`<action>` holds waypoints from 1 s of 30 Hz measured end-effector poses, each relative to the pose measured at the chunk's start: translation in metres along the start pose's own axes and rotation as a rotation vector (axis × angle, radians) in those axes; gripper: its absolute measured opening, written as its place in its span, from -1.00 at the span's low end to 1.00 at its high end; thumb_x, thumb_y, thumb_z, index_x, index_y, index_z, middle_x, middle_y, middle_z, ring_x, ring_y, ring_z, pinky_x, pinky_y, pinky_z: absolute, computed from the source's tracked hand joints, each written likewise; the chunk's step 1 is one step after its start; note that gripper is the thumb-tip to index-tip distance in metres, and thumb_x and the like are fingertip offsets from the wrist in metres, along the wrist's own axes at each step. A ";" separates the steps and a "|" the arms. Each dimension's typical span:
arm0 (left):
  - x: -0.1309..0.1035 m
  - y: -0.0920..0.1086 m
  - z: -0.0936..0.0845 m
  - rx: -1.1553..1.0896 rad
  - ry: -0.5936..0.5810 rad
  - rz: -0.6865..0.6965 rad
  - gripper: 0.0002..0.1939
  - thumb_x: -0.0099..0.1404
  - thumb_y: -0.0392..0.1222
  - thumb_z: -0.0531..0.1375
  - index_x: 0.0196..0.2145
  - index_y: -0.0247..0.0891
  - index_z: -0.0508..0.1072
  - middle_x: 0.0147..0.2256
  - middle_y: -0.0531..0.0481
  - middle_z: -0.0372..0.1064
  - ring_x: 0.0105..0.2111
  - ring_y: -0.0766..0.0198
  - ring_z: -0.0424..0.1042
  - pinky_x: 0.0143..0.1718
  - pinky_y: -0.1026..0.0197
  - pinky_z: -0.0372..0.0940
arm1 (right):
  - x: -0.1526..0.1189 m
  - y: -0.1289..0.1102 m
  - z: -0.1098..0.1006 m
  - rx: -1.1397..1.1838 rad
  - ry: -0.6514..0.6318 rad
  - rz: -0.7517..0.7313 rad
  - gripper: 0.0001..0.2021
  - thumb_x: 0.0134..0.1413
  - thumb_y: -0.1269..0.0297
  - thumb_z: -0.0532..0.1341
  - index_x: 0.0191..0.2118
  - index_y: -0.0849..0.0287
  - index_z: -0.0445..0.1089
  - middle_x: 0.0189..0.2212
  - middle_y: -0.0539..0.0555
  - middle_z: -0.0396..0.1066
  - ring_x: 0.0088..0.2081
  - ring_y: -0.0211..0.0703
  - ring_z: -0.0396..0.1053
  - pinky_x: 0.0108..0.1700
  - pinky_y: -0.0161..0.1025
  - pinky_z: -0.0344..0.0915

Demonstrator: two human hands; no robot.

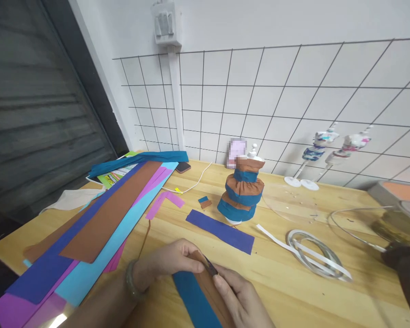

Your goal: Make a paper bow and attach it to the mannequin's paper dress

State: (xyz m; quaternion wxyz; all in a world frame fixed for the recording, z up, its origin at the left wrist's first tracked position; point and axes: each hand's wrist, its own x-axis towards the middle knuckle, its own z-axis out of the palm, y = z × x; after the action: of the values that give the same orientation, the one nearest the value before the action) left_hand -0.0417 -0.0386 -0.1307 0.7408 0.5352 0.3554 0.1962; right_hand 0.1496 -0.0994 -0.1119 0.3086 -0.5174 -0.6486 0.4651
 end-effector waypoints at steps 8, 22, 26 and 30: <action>0.003 0.001 0.001 0.048 -0.015 0.010 -0.77 0.01 -0.16 0.24 -0.36 -0.33 0.54 -0.40 0.03 0.48 -0.37 0.28 0.37 -0.21 0.25 0.21 | 0.008 -0.001 0.005 0.061 -0.122 -0.013 -0.61 0.19 0.10 0.00 0.04 0.09 0.34 0.04 0.04 0.36 0.08 -0.02 0.25 0.17 -0.12 0.06; 0.002 0.001 0.000 0.054 -0.021 0.031 -0.71 0.06 -0.15 0.20 -0.28 -0.35 0.53 -0.33 -0.02 0.50 -0.27 0.21 0.41 -0.11 0.18 0.21 | 0.006 0.002 0.004 0.068 -0.115 0.001 -0.62 0.19 0.09 0.00 0.04 0.07 0.34 0.02 0.01 0.38 0.05 -0.05 0.27 0.13 -0.22 0.10; 0.001 0.003 0.001 0.068 -0.034 0.044 -0.73 0.07 -0.15 0.20 -0.29 -0.35 0.53 -0.29 -0.02 0.50 -0.26 0.21 0.41 -0.13 0.21 0.22 | 0.006 0.000 0.005 0.045 -0.110 -0.002 -0.63 0.20 0.10 0.00 0.04 0.05 0.34 0.02 0.00 0.38 0.07 -0.06 0.26 0.14 -0.21 0.08; 0.003 0.001 0.000 0.075 -0.043 0.053 -0.73 0.08 -0.15 0.21 -0.28 -0.34 0.54 -0.29 -0.03 0.50 -0.27 0.22 0.41 -0.13 0.21 0.22 | 0.005 -0.001 0.006 0.044 -0.112 -0.014 -0.63 0.20 0.10 -0.01 0.04 0.04 0.33 0.01 0.00 0.38 0.07 -0.06 0.26 0.14 -0.20 0.09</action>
State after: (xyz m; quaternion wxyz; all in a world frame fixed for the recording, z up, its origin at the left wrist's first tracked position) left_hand -0.0399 -0.0362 -0.1302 0.7223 0.5757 0.3324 0.1909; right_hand 0.1424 -0.0962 -0.1134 0.2864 -0.4790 -0.6580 0.5055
